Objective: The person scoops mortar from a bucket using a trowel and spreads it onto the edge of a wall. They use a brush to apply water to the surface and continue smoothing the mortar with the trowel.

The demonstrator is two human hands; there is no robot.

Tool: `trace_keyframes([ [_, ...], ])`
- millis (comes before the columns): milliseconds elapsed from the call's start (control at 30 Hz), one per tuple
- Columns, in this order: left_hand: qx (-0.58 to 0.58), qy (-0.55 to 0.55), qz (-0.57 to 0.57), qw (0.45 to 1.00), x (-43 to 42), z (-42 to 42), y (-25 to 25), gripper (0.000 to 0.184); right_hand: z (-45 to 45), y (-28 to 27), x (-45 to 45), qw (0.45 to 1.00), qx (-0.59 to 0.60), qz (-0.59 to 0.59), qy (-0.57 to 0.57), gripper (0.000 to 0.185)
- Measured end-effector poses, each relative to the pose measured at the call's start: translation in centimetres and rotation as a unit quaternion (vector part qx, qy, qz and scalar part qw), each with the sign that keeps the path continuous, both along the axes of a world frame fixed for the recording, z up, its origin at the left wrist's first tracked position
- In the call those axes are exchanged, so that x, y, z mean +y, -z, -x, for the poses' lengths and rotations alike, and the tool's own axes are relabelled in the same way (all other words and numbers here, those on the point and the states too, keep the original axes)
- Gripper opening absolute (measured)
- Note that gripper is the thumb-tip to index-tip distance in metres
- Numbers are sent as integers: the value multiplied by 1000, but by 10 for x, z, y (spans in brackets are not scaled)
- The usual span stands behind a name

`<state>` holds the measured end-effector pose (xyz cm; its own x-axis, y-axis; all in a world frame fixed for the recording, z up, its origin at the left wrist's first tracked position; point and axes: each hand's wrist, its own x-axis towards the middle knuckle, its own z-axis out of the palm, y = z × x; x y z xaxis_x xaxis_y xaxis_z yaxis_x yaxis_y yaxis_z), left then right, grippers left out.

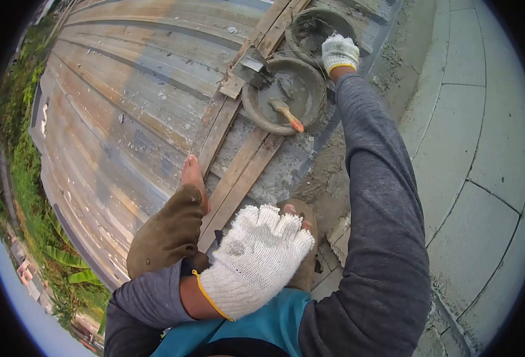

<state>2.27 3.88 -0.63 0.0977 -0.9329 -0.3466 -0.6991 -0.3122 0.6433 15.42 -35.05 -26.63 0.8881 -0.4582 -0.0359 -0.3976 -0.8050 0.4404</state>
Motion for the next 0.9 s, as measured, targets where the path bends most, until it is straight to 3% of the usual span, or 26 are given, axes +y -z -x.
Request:
trace_keyframes([
  [67,-20,-3,-4,1000,-4,0,-1,33,7,18,-7,989,-115,-42,82,26],
  [100,-19,-1,-5,1000,-4,0,-2,33,13,1,-3,997,-60,-40,11,26],
  [200,-23,36,-12,999,-8,-4,-1,32,18,-41,7,997,-58,-48,35,27],
  [233,13,27,-12,999,-9,-4,1,31,19,-42,-6,999,-1,-36,-7,28],
  [267,48,16,-11,999,-11,-5,3,30,16,-48,-8,999,0,-34,-6,28],
  [333,117,-2,-6,993,-14,-5,7,28,13,-63,-14,990,118,-80,13,30],
  [400,146,-12,-1,989,-15,-5,6,27,10,-58,-16,987,124,-93,52,33],
  [467,83,-18,40,996,-13,-2,5,27,10,-45,-14,979,94,-130,125,31],
  [600,-3,-30,88,996,-6,3,4,27,3,-49,-32,968,132,-188,102,33],
  [767,11,-4,49,999,-11,-3,-1,26,9,-80,-29,959,161,-207,109,42],
  [900,32,26,2,999,-16,-11,-5,26,10,-68,-36,958,158,-220,96,45],
])
